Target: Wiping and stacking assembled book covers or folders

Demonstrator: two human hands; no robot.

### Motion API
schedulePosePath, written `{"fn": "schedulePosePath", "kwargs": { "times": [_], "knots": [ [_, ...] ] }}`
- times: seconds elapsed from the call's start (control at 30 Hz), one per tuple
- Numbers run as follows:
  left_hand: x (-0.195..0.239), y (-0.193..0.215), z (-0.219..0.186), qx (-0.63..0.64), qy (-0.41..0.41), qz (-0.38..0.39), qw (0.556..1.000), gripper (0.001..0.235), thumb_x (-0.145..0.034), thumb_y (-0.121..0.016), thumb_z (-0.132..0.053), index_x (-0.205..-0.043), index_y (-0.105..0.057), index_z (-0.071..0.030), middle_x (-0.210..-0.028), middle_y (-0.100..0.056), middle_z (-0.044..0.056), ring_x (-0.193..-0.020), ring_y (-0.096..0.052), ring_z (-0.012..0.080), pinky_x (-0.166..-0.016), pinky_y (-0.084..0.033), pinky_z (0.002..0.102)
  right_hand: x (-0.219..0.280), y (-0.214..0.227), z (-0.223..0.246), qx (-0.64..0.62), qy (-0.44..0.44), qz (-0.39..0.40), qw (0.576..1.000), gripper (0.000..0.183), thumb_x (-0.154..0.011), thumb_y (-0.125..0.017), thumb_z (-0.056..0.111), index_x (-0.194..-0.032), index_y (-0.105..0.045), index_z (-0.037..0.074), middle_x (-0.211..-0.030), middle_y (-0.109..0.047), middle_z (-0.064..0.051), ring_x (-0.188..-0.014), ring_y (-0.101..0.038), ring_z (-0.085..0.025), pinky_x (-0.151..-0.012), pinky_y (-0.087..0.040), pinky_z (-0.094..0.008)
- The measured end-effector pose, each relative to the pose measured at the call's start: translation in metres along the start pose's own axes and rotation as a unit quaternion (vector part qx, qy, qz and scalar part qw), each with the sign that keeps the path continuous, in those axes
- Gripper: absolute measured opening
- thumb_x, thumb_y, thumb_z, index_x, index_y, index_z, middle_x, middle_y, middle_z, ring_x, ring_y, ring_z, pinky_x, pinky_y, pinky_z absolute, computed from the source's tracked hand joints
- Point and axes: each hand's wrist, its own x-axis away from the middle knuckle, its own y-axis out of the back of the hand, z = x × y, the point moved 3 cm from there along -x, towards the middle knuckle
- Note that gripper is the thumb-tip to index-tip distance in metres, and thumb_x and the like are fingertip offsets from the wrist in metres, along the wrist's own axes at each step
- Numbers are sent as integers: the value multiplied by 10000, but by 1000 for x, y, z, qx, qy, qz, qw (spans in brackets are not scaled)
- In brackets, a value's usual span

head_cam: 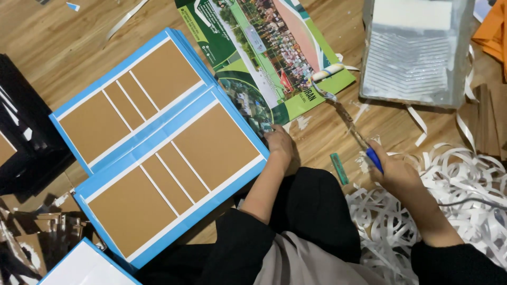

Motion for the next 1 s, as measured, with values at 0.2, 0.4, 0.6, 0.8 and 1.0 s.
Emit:
{"fn": "schedulePosePath", "kwargs": {
  "times": [0.2,0.4,0.6,0.8,1.0],
  "knots": [
    [-25,-34,1,8,-13,25,1000,497,-818,-393,-70,-1228,-295,192,-1293,-309,297,-926,-496,491,-707,-316,550,0,17,37,-31,24,-56,998,612,-842,-478,222,-1378,-197,322,-1051,-614,-249,-1016,-585,-405,-897,-450,-484],
    [-23,-29,3,25,-15,39,999,515,-812,-402,-50,-1249,-272,191,-1304,-300,304,-965,-481,500,-743,-314,572,-6,11,38,-48,38,-54,997,597,-851,-455,193,-1378,-200,314,-1067,-608,-246,-1017,-580,-410,-890,-450,-492],
    [-10,-7,6,5,-11,53,999,485,-858,-364,-80,-1282,-288,141,-1326,-297,272,-1012,-485,472,-776,-337,556,10,-35,-7,-24,9,-31,999,653,-830,-452,288,-1408,-158,358,-1000,-631,-188,-978,-615,-367,-891,-474,-453],
    [4,12,10,-4,-24,59,998,485,-865,-364,-106,-1285,-294,126,-1331,-278,288,-1051,-466,490,-847,-355,574,24,-19,30,-33,16,-37,999,613,-865,-436,258,-1410,-166,337,-992,-622,-176,-974,-615,-360,-884,-475,-454],
    [-27,-37,2,-31,-27,63,997,578,-840,-475,-210,-1283,-308,121,-1334,-274,285,-1043,-474,495,-866,-369,577,-20,13,81,-56,80,-79,992,619,-856,-458,163,-1395,-192,310,-1016,-602,-243,-978,-581,-436,-849,-453,-517]
  ]
}}
